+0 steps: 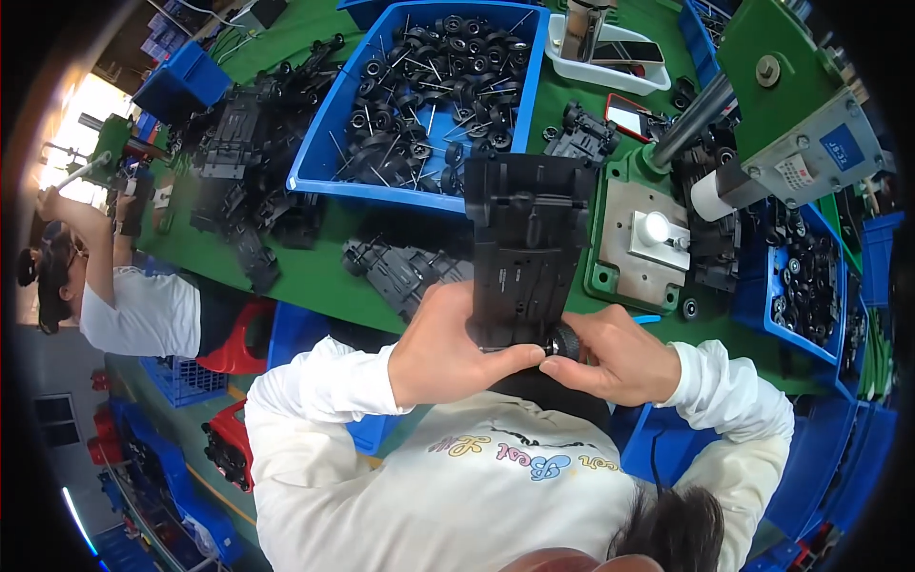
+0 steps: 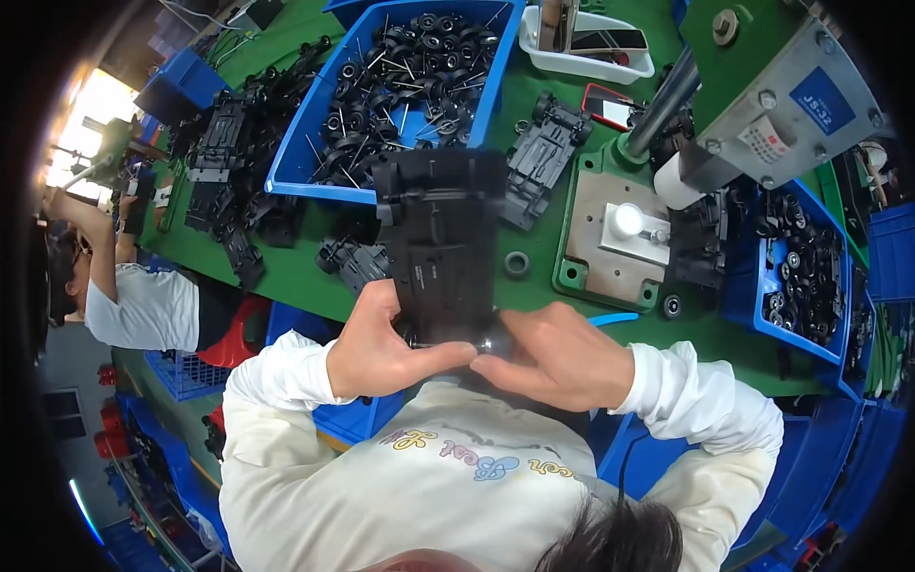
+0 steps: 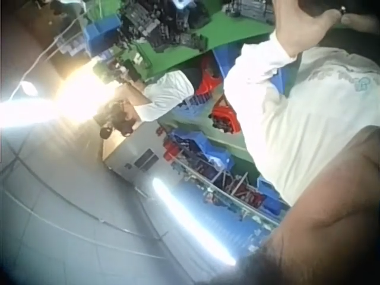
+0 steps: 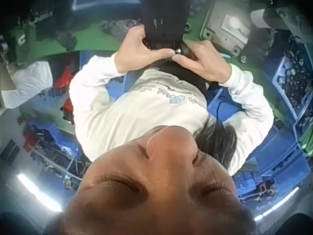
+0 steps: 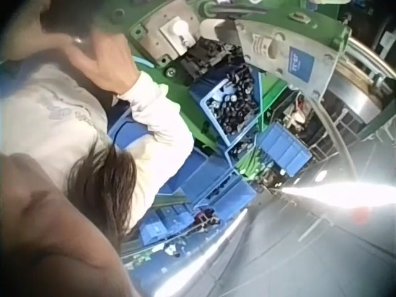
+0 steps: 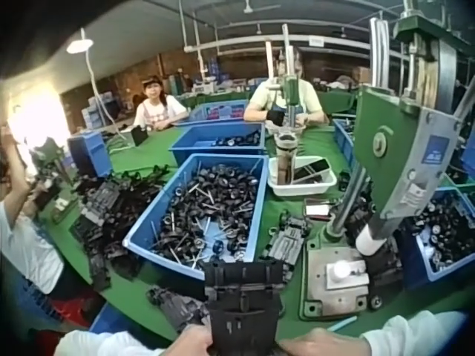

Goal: Assembling plastic toy car components, including attaching wheels and using a manual press tool on an assembly line.

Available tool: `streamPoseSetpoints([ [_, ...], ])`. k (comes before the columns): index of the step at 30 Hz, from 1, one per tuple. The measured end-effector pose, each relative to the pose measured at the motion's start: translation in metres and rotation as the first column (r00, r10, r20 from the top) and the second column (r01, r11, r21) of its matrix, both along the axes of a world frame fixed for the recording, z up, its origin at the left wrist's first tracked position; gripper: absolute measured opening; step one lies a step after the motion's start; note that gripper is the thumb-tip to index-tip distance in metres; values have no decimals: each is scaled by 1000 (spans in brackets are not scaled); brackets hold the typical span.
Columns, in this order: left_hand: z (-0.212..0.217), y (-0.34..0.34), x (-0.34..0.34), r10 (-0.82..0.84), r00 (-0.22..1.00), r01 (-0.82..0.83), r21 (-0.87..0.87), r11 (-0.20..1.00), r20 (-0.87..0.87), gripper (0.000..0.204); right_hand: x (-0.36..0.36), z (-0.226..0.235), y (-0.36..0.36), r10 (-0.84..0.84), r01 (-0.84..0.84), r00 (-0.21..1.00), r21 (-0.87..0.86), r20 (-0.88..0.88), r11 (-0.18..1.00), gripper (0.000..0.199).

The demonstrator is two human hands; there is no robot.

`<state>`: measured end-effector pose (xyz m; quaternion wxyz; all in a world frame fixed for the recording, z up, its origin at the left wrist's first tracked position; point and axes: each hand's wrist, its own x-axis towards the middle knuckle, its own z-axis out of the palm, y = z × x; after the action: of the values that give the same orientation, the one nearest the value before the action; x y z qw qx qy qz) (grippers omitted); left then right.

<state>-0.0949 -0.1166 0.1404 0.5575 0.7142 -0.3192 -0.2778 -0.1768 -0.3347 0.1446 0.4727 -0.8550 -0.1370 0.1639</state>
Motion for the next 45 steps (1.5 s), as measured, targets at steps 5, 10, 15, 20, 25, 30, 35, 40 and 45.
streamPoseSetpoints([
  [5,2,-1,1,-31,999,30,-16,999,-9,33,-2,3,0,58,-54,997,81,-52,995,36],
  [10,3,2,-4,-10,998,6,-66,998,-65,33,-3,8,1,66,-64,998,160,-10,985,30],
  [15,0,-5,-1,-59,993,39,-183,982,-107,31,-18,-4,-1,-53,81,988,187,-148,979,23],
  [20,-12,-3,-3,-44,987,16,-180,984,-152,30,-18,-12,0,-36,68,989,217,-146,974,29],
  [25,-20,-3,0,-74,980,42,-170,985,-185,30,-23,-19,-1,-35,68,989,233,-142,970,30],
  [30,-21,-7,3,-121,969,77,-202,976,-214,31,-24,-22,-2,-54,106,978,251,-203,962,29],
  [35,-21,-9,-2,-73,985,56,-112,992,-157,32,-31,-26,3,-187,250,946,227,-266,941,35],
  [40,-9,-13,-8,-6,996,5,-12,1000,-90,41,-35,-33,10,-316,347,932,185,-178,920,46],
  [45,-21,-17,-11,72,995,-73,-9,997,-63,42,-29,-28,10,-310,328,942,149,-131,933,41],
])
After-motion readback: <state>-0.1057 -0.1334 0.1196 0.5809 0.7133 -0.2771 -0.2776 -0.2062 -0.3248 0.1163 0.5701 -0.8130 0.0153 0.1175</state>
